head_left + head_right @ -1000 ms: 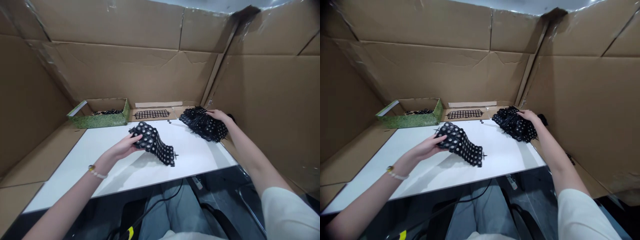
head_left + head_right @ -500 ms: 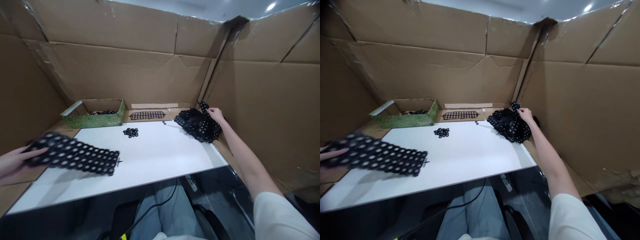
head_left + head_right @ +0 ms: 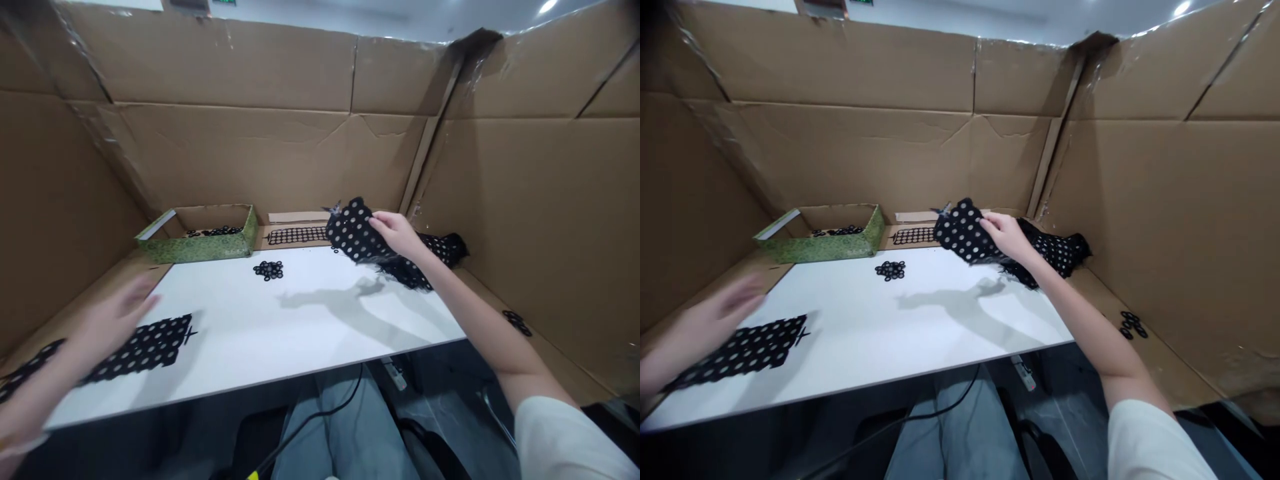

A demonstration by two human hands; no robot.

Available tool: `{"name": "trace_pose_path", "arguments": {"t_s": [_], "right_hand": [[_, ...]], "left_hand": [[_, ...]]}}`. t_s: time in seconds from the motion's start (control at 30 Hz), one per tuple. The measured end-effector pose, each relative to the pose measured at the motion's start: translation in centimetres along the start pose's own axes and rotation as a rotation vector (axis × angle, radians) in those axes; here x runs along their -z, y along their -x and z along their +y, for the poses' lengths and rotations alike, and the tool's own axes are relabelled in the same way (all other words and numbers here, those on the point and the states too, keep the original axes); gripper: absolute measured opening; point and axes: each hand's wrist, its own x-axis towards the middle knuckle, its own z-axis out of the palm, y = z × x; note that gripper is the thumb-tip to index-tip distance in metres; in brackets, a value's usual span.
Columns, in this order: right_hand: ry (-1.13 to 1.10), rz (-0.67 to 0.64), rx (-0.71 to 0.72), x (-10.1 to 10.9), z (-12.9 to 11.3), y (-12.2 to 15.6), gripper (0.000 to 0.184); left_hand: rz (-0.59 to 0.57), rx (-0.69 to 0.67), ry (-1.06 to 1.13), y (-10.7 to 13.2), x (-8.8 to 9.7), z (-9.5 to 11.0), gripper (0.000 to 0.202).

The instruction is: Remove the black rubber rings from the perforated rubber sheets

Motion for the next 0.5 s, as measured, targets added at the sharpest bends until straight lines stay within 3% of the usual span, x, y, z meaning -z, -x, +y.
{"name": "trace_pose_path", "arguments": {"t_s": [0.13, 0.17, 0.23, 0.3, 0.37, 0.5], "right_hand": [[-0.009, -0.138, 0.065, -3.8, -2.6, 0.2, 0.031], [0.012, -0.137, 0.084, -4.3, -3.1, 0.2, 0.03], [0.074, -0.09, 0.133, -5.1, -4.2, 0.6, 0.029], [0.155, -0.057, 0.202, -5.8, -5.8, 1.9, 0.031], [0.252, -0.133, 0.347, -7.0, -7.6, 4.0, 0.033], [0.285, -0.548, 0.675, -10.3, -9.8, 8.9, 0.039]], "left_hand": [[-0.959, 0.136, 0.81, 3.5, -5.9, 6.4, 0.067], [-1.13, 0.18, 0.956, 4.5, -7.5, 8.2, 0.073], [-1.348, 0.267, 1.202, 5.9, -10.0, 10.9, 0.083], [-1.418, 0.358, 1.419, 6.6, -11.5, 11.9, 0.088], [-1.406, 0.418, 1.629, 6.6, -12.2, 11.6, 0.088], [-1.221, 0.579, 1.821, 6.4, -12.6, 9.1, 0.068]]}}
